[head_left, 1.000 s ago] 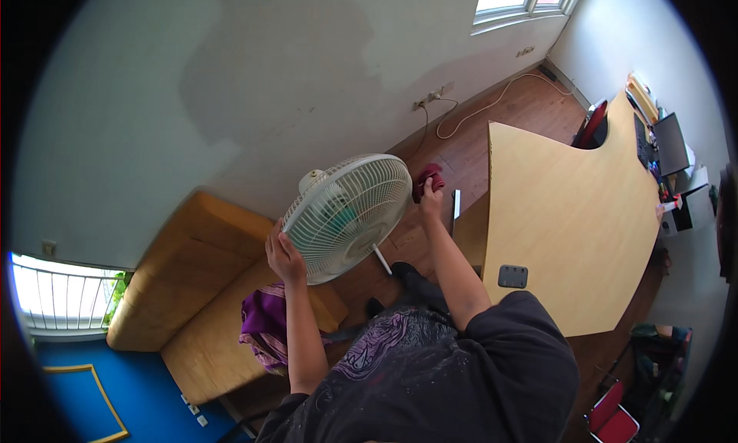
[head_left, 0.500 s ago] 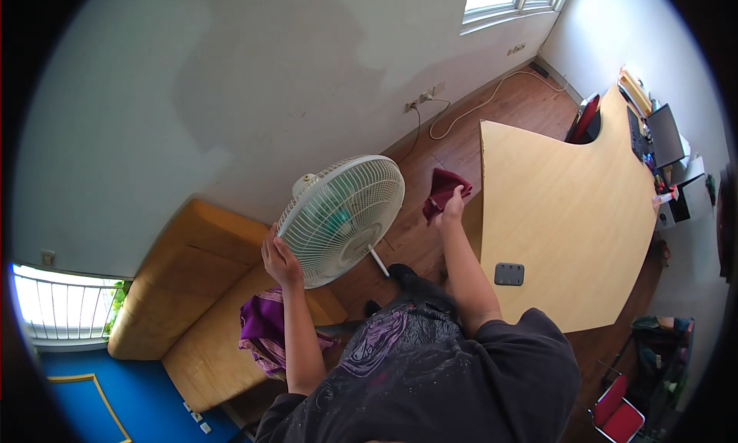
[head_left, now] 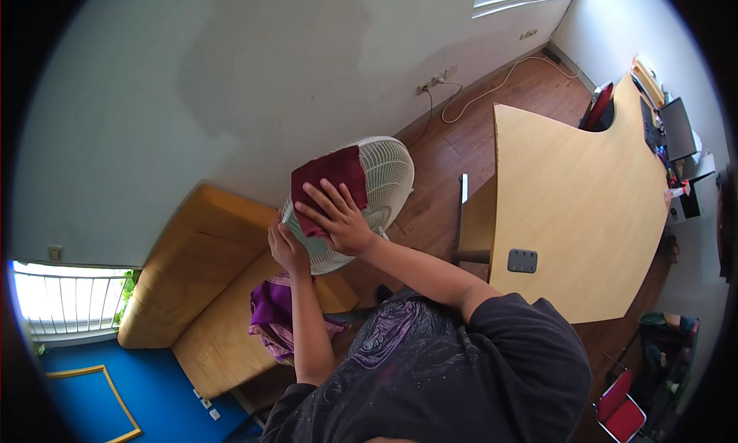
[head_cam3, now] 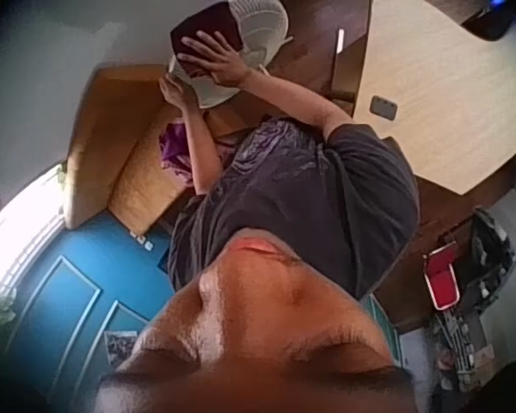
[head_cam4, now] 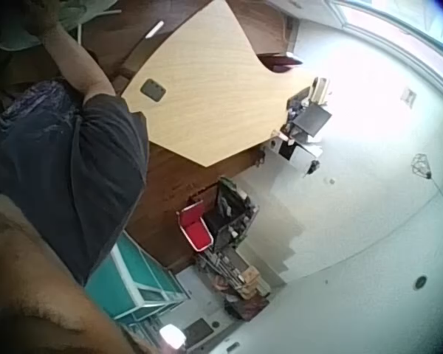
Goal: Cleaning a chair and a standing fan with a cloth in an office setting.
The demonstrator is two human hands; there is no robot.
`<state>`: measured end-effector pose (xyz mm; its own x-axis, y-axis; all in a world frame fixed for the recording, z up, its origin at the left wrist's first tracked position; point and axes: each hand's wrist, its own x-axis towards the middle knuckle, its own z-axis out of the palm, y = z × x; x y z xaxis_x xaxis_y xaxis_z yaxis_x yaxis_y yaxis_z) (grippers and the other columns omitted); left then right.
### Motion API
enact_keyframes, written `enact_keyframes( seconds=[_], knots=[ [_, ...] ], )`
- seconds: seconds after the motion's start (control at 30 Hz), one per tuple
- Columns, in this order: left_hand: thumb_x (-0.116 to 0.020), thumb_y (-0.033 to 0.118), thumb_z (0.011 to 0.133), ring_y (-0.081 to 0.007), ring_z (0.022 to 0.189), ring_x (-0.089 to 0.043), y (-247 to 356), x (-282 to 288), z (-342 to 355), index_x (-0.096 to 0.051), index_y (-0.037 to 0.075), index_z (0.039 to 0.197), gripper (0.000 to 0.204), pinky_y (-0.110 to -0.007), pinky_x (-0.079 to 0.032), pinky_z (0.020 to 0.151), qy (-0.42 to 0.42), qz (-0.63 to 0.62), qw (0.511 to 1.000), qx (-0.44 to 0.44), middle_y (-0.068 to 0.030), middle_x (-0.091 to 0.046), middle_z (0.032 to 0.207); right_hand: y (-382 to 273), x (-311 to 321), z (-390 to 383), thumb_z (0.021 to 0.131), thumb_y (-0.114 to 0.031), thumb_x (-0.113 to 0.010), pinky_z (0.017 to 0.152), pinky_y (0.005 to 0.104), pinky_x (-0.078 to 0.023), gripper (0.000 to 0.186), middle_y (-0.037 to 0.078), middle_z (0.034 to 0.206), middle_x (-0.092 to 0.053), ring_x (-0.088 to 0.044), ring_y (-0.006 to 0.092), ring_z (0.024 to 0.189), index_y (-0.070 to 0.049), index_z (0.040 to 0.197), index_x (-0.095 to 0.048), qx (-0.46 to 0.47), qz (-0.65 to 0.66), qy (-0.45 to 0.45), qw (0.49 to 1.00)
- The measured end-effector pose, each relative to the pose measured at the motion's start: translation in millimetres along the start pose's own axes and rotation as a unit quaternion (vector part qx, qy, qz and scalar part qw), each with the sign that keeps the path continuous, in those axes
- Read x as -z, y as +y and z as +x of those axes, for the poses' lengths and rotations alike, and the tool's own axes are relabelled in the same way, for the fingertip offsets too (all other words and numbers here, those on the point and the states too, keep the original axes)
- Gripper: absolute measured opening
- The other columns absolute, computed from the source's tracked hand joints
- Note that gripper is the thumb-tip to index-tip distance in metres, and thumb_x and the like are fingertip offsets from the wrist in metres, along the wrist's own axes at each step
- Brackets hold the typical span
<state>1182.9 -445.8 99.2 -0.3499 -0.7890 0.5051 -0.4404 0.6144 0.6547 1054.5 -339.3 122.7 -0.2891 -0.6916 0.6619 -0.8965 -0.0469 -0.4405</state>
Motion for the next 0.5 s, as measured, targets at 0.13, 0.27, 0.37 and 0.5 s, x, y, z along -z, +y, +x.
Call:
enact_keyframes(
  seconds=[0.13,0.27,0.37,0.5],
  knots=[
    [-0.034,0.029,0.103,-0.0355,0.106,-0.06,-5.6,4.5,1.2,-0.061,-0.001,0.118,0.043,-0.043,-0.046,0.089,-0.017,-0.044,0.999,-0.007,-0.0183,-0.064,0.113,22.2,3.3,-35.9,0.085,-0.027,-0.055,0.119,0.0466,-0.011,0.061,0.008,0.154,-0.033,-0.027,0.0274,0.144,-0.023,0.145,-0.043,0.122,-0.007,-0.034,0.992],
    [-0.035,0.03,0.104,-0.0341,0.106,-0.061,-7.8,6.8,-1.1,-0.06,-0.003,0.119,0.044,-0.041,-0.047,0.09,-0.016,-0.031,0.999,-0.029,-0.0194,-0.064,0.113,29.6,26.2,-42.4,0.081,-0.019,-0.056,0.116,0.0454,-0.023,0.064,0.009,0.153,-0.035,-0.034,0.0265,0.14,-0.024,0.144,-0.043,0.111,0.103,-0.045,0.987],
    [-0.036,0.027,0.103,-0.0358,0.104,-0.06,2.0,0.9,3.3,-0.061,0.001,0.117,0.039,-0.043,-0.046,0.09,-0.003,-0.03,0.999,-0.016,-0.017,-0.065,0.112,42.1,16.8,-38.4,0.074,-0.018,-0.063,0.114,0.0448,-0.028,0.074,0.01,0.152,-0.035,-0.035,0.027,0.139,-0.026,0.144,-0.042,0.081,0.015,-0.02,0.996],
    [-0.036,0.026,0.103,-0.0354,0.103,-0.06,1.3,-5.2,9.3,-0.062,0.001,0.117,0.038,-0.043,-0.046,0.089,-0.006,-0.024,1.0,-0.001,-0.0165,-0.065,0.113,48.7,21.8,-20.8,0.074,-0.016,-0.066,0.115,0.0465,-0.022,0.073,0.014,0.155,-0.029,-0.027,0.0337,0.143,-0.021,0.144,-0.044,0.017,-0.015,0.005,1.0]
  ],
)
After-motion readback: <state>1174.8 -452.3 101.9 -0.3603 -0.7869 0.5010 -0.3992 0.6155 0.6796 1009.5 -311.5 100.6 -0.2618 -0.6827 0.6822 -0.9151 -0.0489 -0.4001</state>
